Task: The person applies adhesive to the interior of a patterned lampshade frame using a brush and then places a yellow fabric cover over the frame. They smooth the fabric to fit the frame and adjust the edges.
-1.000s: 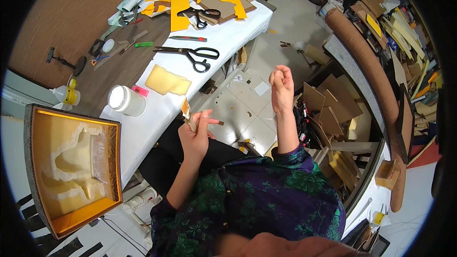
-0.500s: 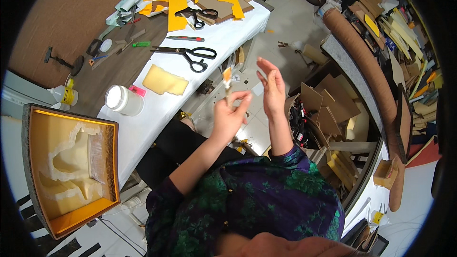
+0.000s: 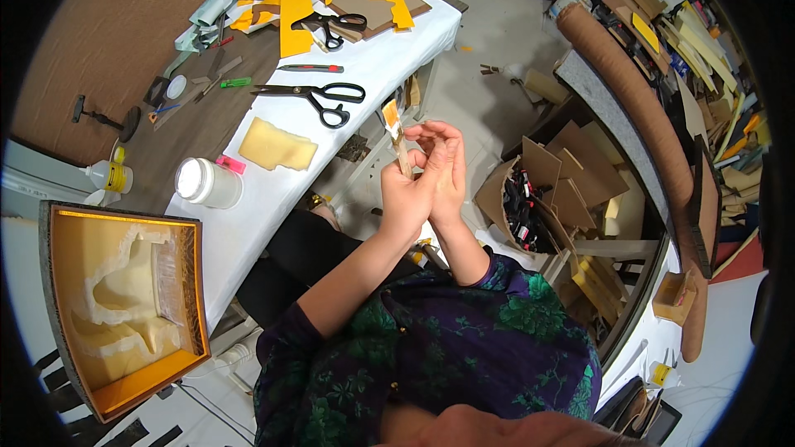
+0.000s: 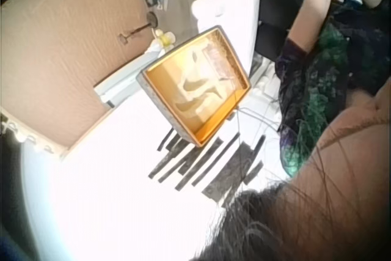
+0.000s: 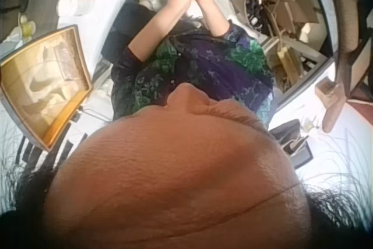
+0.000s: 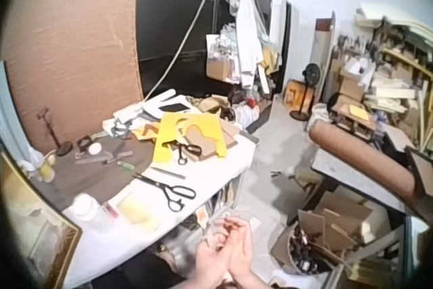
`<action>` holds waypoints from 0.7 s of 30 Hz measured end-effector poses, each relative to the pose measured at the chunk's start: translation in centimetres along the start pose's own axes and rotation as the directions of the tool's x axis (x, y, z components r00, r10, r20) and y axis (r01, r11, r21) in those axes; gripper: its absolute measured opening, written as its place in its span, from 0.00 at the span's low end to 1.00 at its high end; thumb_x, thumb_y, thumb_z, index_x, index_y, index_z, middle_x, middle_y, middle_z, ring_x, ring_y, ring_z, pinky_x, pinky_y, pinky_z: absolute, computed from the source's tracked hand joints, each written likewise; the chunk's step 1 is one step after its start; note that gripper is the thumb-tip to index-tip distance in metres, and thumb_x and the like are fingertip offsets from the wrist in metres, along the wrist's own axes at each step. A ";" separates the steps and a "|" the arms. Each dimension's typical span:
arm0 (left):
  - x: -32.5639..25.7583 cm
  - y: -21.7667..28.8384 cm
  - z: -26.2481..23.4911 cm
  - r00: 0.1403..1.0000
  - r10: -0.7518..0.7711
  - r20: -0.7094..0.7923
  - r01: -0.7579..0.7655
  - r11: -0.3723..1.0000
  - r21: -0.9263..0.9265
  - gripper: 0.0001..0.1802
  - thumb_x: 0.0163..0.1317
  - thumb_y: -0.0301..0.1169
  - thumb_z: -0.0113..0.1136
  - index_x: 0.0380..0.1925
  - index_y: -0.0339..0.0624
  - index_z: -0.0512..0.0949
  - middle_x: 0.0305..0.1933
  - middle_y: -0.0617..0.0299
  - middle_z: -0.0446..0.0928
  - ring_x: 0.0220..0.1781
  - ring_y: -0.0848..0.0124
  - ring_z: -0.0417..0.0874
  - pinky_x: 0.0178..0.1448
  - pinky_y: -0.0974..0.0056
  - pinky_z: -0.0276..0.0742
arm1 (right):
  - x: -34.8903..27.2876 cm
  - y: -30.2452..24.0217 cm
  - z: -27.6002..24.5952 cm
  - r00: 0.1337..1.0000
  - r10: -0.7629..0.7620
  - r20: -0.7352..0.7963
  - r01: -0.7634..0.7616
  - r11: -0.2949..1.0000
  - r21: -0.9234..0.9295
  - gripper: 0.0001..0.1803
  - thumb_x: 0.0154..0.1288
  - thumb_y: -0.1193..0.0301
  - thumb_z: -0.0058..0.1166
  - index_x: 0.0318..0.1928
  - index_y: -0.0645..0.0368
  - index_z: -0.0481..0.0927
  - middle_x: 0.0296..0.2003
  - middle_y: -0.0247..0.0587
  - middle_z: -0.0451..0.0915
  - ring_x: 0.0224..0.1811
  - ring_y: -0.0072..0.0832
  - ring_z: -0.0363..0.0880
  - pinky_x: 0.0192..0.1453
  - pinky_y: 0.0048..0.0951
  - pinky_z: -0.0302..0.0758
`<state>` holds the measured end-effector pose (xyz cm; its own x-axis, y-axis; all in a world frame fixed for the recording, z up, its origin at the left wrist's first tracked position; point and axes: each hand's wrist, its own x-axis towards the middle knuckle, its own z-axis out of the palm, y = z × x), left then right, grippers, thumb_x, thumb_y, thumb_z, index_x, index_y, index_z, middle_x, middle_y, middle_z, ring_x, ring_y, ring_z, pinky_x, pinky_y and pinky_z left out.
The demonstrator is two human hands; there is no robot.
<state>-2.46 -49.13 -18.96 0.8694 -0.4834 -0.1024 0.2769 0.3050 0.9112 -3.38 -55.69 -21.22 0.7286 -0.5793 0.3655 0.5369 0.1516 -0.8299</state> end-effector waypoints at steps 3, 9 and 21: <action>-0.2 0.5 0.2 0.996 0.017 0.085 -0.006 0.992 -0.126 0.09 0.72 0.31 0.61 0.32 0.39 0.77 0.34 0.69 0.77 0.34 0.86 0.73 0.32 0.76 0.66 | 0.0 -0.8 -0.1 0.992 0.123 0.004 -0.123 0.990 0.063 0.24 0.83 0.54 0.29 0.59 0.61 0.67 0.49 0.48 0.78 0.55 0.32 0.75 0.66 0.36 0.69; -1.6 1.1 -0.3 0.976 -0.059 0.210 0.085 0.990 -0.116 0.04 0.70 0.26 0.60 0.42 0.39 0.76 0.28 0.71 0.74 0.26 0.86 0.68 0.27 0.76 0.59 | 0.4 -1.8 -0.8 0.956 0.293 0.023 -0.292 0.941 0.172 0.29 0.83 0.49 0.24 0.62 0.62 0.64 0.47 0.48 0.78 0.51 0.31 0.77 0.62 0.33 0.72; 0.3 -0.3 -2.0 0.967 -0.210 0.144 0.222 0.972 -0.080 0.10 0.73 0.34 0.60 0.41 0.36 0.80 0.33 0.69 0.76 0.26 0.86 0.71 0.31 0.76 0.67 | -0.9 -1.9 -0.6 0.940 0.340 -0.037 -0.326 0.923 0.206 0.30 0.82 0.48 0.24 0.61 0.61 0.65 0.47 0.43 0.77 0.49 0.28 0.76 0.57 0.29 0.74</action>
<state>-1.49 -47.73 -20.00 0.7239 -0.6495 -0.2326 0.4951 0.2543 0.8308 -5.27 -55.92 -20.20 0.8516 -0.5223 0.0457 0.3454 0.4934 -0.7983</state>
